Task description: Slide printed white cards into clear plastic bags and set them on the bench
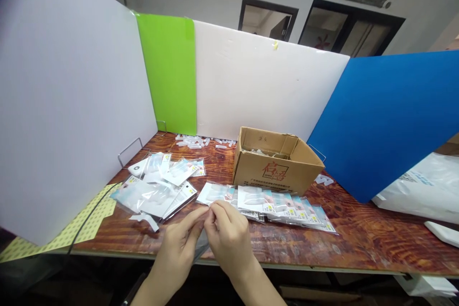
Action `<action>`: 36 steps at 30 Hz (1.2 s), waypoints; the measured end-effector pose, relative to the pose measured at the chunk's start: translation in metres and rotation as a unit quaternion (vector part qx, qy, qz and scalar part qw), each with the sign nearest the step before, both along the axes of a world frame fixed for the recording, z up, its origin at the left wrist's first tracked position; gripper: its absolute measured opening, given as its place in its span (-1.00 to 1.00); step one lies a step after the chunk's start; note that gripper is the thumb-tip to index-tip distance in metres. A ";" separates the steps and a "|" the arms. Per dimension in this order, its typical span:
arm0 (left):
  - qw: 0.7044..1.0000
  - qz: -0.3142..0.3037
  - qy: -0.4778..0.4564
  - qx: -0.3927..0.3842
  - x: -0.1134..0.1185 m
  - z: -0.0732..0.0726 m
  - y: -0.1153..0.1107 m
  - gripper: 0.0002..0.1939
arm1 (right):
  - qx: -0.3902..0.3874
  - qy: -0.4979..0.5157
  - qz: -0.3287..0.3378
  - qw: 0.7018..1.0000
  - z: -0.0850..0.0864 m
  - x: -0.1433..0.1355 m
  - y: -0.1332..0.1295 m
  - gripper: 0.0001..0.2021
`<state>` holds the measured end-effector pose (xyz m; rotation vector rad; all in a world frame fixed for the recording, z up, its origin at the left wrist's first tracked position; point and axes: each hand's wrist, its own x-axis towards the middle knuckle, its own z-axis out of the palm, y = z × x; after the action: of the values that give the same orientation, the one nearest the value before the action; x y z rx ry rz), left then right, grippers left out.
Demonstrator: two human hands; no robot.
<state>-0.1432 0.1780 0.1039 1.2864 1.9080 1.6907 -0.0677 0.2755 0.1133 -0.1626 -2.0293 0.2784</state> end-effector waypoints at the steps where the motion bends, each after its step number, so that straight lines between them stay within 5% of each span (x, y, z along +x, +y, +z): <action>1: 1.000 0.005 -0.017 0.003 -0.002 -0.001 0.001 -0.71 | -0.047 -0.004 0.010 0.999 0.000 -0.002 0.002 -0.85; 5: 0.987 0.067 -0.148 0.012 -0.022 -0.012 0.003 -0.70 | -0.348 -0.009 0.020 0.937 0.009 -0.015 0.041 -0.83; 7: 0.966 0.095 -0.238 0.013 -0.034 -0.022 0.000 -0.58 | -0.419 0.028 -0.014 0.907 0.024 -0.025 0.082 -0.78; 13: 0.912 0.101 -0.398 -0.016 -0.048 -0.044 -0.008 -0.32 | -0.399 0.003 -0.143 0.906 0.074 -0.051 0.205 -0.75; 18: 0.886 0.079 -0.458 0.004 -0.044 -0.039 -0.008 -0.50 | -0.387 -0.152 -0.190 0.889 0.086 -0.063 0.231 -0.75; 22: 0.875 0.074 -0.474 0.064 -0.042 -0.022 -0.012 -0.64 | -0.344 -0.169 -0.203 0.901 0.091 -0.052 0.201 -0.75; 27: 0.856 0.077 -0.498 0.110 -0.030 0.000 -0.020 -0.73 | -0.327 -0.142 -0.095 0.929 0.061 -0.005 0.093 -0.66; 29: 0.857 0.063 -0.497 0.119 -0.022 0.005 -0.023 -0.76 | -0.457 -0.156 0.091 0.871 0.037 0.014 0.046 -0.65; 31: 0.860 0.044 -0.495 0.118 -0.013 0.009 -0.025 -0.77 | -0.545 -0.166 0.186 0.801 0.017 0.027 0.011 -0.63; 36: 0.870 0.035 -0.485 0.085 0.006 0.014 -0.041 -0.77 | -0.644 -0.123 0.231 0.719 0.004 0.048 -0.020 -0.80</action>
<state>-0.1371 0.1366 0.1180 0.2356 1.2012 2.0033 -0.0199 0.2559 0.1171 -0.5625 -1.7144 2.0680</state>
